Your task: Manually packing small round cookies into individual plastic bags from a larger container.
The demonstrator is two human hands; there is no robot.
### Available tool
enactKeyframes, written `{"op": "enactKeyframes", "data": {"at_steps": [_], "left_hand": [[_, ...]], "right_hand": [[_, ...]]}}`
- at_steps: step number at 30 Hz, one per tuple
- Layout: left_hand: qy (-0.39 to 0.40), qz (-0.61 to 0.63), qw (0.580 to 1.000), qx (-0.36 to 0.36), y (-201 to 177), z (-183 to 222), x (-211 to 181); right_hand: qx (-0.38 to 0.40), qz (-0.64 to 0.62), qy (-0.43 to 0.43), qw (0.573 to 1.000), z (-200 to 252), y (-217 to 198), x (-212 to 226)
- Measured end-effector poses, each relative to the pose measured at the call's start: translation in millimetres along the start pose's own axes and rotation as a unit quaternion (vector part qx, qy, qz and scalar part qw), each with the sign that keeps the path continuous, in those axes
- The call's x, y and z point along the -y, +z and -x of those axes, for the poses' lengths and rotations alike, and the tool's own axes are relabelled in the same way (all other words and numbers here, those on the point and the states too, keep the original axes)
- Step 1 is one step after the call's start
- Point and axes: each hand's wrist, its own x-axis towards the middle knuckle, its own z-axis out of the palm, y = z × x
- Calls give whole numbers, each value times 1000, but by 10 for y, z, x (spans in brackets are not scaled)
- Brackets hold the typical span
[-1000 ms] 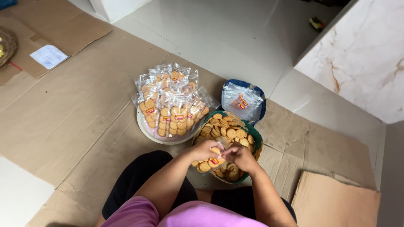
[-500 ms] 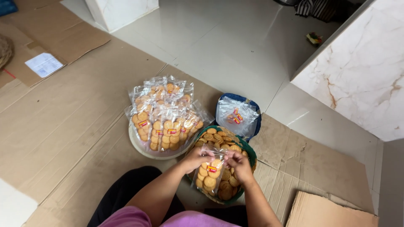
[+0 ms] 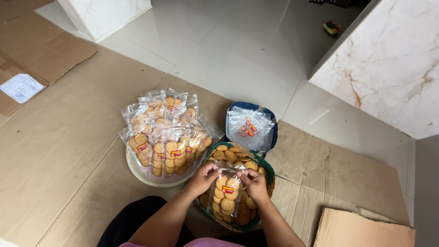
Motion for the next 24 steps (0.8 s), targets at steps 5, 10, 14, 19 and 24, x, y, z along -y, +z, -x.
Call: {"op": "enactKeyframes", "data": {"at_steps": [5,10,14,19,24], "left_hand": [[-41,49,997,-44,54,-36,79],[-41,117,991,-46,107,-3,170],[-27,79,996,-44,182,32,116],[-67,185,976,-93,348,111,-17],[-212,285,935,-15,418,233,-52]], "right_hand": [[-4,27,-53,998,-23,-68,-142],[3,42,-133,990,39,-68,-91],[-13,32,-157,987,115,-34,3],[-48,-80,-87,992,287,218,276],[-59,-138,-3,989,387,336,431]]}}
